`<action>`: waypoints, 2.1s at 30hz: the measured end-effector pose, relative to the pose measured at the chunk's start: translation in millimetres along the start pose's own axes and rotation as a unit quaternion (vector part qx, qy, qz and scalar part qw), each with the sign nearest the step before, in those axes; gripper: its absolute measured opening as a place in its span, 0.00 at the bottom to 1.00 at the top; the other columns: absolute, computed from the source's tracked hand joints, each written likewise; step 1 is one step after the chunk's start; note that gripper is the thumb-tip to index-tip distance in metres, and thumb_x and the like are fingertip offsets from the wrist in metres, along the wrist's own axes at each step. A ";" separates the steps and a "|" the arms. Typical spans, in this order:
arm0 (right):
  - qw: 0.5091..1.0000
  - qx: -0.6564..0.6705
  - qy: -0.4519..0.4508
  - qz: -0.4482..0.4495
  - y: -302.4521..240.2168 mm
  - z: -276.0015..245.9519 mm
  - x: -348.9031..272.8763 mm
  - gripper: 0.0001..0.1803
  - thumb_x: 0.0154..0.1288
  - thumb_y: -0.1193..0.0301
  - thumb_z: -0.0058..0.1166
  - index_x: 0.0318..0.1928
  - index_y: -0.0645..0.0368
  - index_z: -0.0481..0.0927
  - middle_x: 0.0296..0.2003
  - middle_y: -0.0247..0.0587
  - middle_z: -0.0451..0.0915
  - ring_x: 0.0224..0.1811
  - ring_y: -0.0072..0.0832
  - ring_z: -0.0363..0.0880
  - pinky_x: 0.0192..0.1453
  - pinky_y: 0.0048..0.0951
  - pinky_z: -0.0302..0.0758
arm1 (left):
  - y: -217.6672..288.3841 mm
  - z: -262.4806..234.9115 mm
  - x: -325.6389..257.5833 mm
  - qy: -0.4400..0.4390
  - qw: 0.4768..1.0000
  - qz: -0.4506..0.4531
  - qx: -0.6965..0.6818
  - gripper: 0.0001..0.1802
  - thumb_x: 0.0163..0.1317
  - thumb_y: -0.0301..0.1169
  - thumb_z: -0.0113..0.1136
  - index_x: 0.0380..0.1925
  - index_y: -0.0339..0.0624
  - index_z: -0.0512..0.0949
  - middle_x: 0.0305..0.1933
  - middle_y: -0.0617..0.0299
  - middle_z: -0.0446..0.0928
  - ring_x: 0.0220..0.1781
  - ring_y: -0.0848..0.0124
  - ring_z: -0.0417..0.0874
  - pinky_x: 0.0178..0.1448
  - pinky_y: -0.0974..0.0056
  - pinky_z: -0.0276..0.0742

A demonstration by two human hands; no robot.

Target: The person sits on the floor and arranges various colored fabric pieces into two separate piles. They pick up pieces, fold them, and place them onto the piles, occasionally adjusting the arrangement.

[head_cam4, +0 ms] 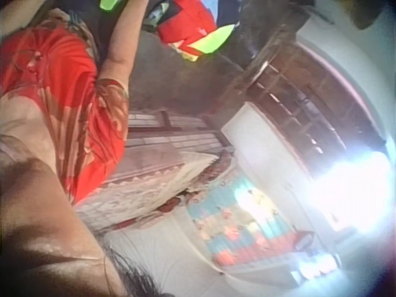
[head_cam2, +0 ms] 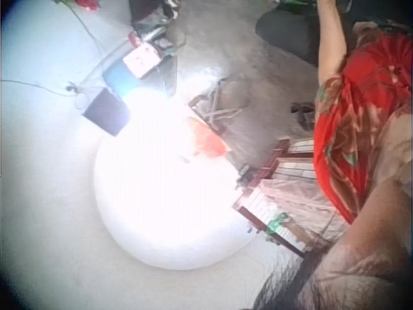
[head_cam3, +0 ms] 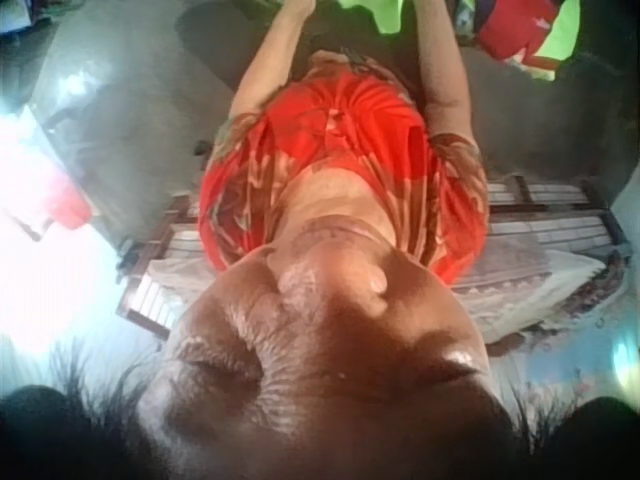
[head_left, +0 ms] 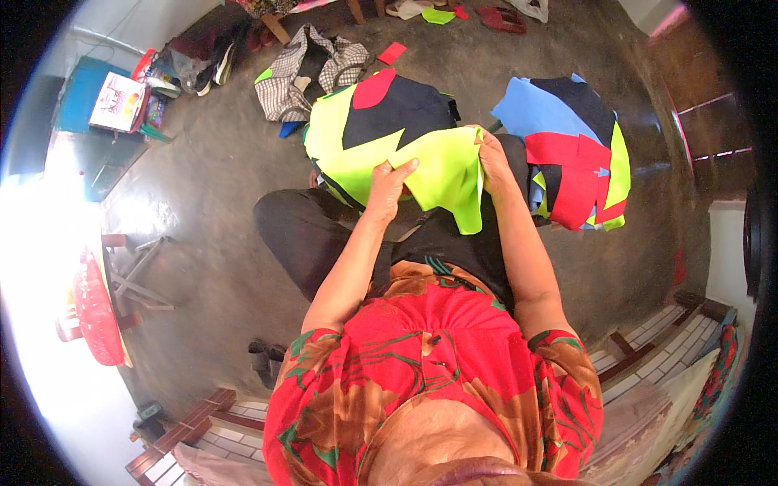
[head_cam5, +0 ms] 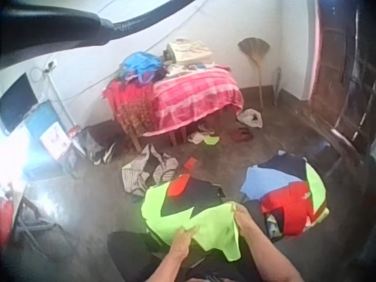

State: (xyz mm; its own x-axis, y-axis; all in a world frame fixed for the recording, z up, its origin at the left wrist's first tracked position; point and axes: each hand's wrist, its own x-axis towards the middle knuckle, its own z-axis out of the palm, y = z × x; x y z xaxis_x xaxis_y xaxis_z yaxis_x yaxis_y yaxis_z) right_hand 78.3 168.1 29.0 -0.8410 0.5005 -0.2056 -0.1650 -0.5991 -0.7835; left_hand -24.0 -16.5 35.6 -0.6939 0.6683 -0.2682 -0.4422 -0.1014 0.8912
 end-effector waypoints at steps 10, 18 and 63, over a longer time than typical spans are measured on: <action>1.000 0.005 -0.003 0.017 -5.9 9.6 -1.2 0.07 0.68 0.65 0.52 0.39 0.55 0.75 0.30 0.39 0.82 0.22 0.22 0.77 0.23 0.25 0.75 | 109.1 0.2 35.8 0.024 0.987 0.112 -0.111 0.15 0.62 0.31 0.59 0.45 0.34 0.74 0.43 0.57 0.79 0.43 0.67 0.81 0.51 0.62 0.76; 0.999 0.038 -0.023 0.013 -9.9 6.2 -3.5 0.08 0.68 0.65 0.53 0.40 0.56 0.75 0.30 0.40 0.81 0.24 0.23 0.78 0.26 0.23 0.77 | 144.3 41.0 106.2 -0.071 0.973 0.184 -0.119 0.15 0.61 0.31 0.62 0.45 0.35 0.76 0.44 0.60 0.79 0.43 0.69 0.81 0.51 0.63 0.76; 0.997 0.070 -0.041 0.019 -13.7 10.9 -0.3 0.08 0.67 0.66 0.53 0.40 0.56 0.75 0.30 0.40 0.81 0.26 0.24 0.80 0.28 0.24 0.78 | 145.7 33.7 198.3 -0.112 0.972 0.149 -0.143 0.13 0.58 0.21 0.49 0.44 0.35 0.71 0.46 0.51 0.77 0.50 0.56 0.79 0.55 0.48 0.77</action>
State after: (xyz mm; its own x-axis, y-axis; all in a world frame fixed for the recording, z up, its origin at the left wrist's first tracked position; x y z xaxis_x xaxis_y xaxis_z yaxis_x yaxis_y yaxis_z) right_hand 75.3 169.4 46.2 -0.8860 0.4268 -0.1813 -0.1977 -0.7012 -0.6850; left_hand -206.9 126.0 124.6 -0.6887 0.7178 0.1019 -0.4022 -0.4952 0.7701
